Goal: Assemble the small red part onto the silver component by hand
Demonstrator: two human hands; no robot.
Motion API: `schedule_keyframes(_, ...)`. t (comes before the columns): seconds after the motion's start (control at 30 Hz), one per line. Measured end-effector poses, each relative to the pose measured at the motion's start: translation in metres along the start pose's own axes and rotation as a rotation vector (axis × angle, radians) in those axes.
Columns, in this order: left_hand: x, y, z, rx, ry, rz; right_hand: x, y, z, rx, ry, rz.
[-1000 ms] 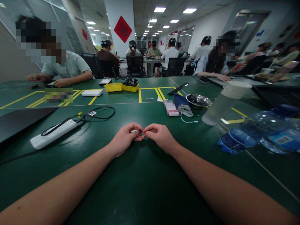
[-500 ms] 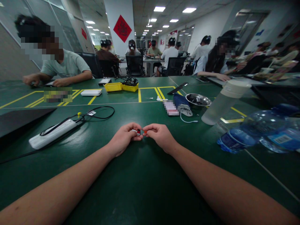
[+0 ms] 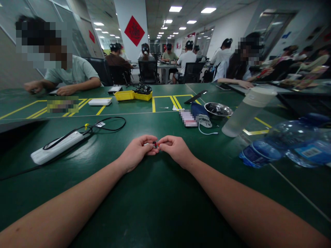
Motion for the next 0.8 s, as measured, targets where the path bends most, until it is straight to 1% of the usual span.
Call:
schedule_keyframes(0.17,-0.0006,-0.0001,0.0,-0.014,0.006,0.0,0.0018,-0.0001,0.0002,-0.002,-0.01,-0.016)
schedule_keyframes(0.3,0.0033,0.002,0.0011,-0.016,-0.08,0.054,0.0037,-0.0012,0.0022,-0.034,-0.043,-0.024)
schedule_keyframes(0.4,0.0041,0.0029,0.0014,-0.019,-0.122,0.085,0.0039,-0.0023,0.0026,-0.035,-0.057,-0.049)
schedule_keyframes(0.6,0.0033,0.003,0.0015,-0.023,-0.156,0.096,0.002,-0.0026,0.0025,-0.024,-0.023,-0.074)
schedule_keyframes(0.8,0.0071,0.0052,0.0042,-0.014,-0.159,0.065,0.0023,-0.0015,0.0021,-0.026,-0.012,-0.072)
Point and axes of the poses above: each hand's wrist, its own y-axis away from the middle knuckle, its own z-axis out of the palm, x = y × z, the point moved 5 cm from there along -y, towards the middle knuckle, and after that the axes turned 4 degrees about -x, right-handed, at the moved point
